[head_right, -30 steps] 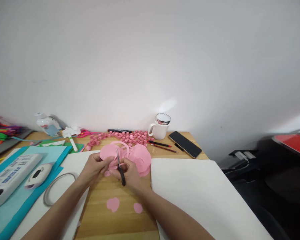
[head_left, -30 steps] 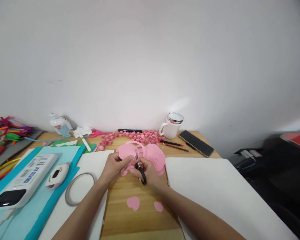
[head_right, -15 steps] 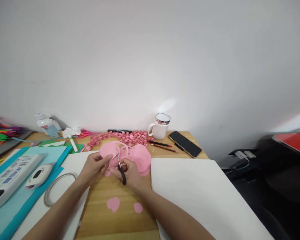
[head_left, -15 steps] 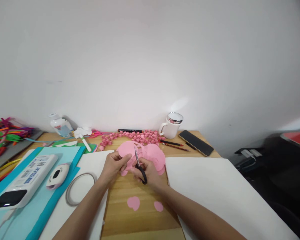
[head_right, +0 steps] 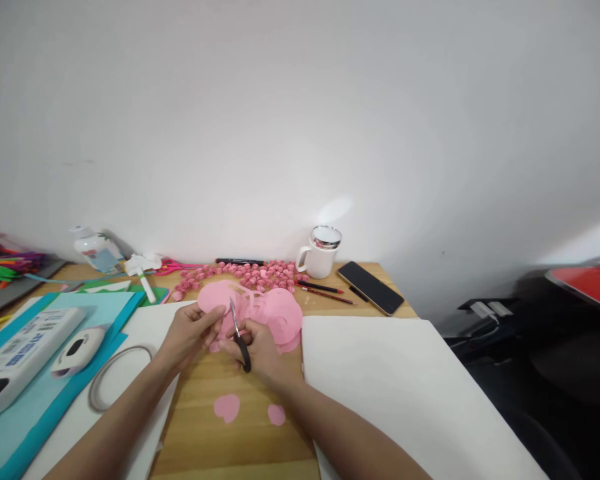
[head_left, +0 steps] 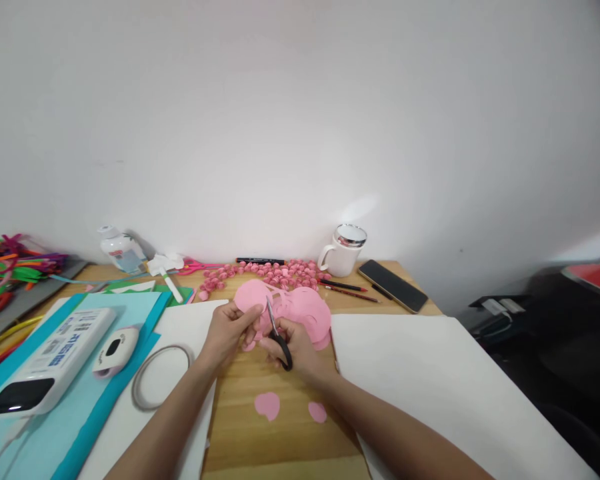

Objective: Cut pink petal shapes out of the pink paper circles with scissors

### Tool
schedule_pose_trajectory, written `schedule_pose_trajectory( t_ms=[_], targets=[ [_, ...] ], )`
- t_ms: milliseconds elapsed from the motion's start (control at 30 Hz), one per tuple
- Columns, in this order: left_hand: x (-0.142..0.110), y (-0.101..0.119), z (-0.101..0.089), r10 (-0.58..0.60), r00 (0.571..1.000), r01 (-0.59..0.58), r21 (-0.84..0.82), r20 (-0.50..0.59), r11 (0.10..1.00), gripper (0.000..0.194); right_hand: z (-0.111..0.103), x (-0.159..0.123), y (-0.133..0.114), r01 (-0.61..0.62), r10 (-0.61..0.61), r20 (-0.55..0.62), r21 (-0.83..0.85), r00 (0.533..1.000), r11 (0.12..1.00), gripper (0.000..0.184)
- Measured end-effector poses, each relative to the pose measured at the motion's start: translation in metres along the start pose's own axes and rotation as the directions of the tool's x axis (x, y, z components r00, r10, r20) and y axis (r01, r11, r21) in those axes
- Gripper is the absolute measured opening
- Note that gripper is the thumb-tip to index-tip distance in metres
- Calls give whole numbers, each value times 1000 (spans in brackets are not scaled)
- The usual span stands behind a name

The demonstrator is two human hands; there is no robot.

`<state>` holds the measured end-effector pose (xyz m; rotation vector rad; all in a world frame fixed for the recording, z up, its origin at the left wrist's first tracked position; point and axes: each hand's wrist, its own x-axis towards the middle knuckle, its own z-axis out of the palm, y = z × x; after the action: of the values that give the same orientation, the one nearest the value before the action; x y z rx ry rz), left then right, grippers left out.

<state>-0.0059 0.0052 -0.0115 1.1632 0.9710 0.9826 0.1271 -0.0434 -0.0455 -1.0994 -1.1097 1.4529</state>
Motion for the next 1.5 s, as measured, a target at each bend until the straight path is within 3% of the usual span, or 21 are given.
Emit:
schedule_pose_trajectory(
  t_ms=[133, 300, 1100, 1500],
  targets=[
    [-1, -2, 1, -4, 1000, 5, 74, -19, 997, 39, -1, 2, 3, 20, -20, 10, 17, 1000, 1000, 35],
    [-1, -9, -1, -18, 999, 15, 64, 39, 998, 35, -3, 3, -1, 77, -76, -23, 40, 997, 996, 39],
    [-2, 0, 0, 10, 1000, -11, 125, 5, 992, 38, -4, 4, 0, 37, -36, -28, 35, 999, 999, 38],
    [-3, -5, 0, 30, 999, -30, -2, 38, 1000, 32, -1, 1, 2, 31, -32, -41, -23, 999, 999, 34]
  ],
)
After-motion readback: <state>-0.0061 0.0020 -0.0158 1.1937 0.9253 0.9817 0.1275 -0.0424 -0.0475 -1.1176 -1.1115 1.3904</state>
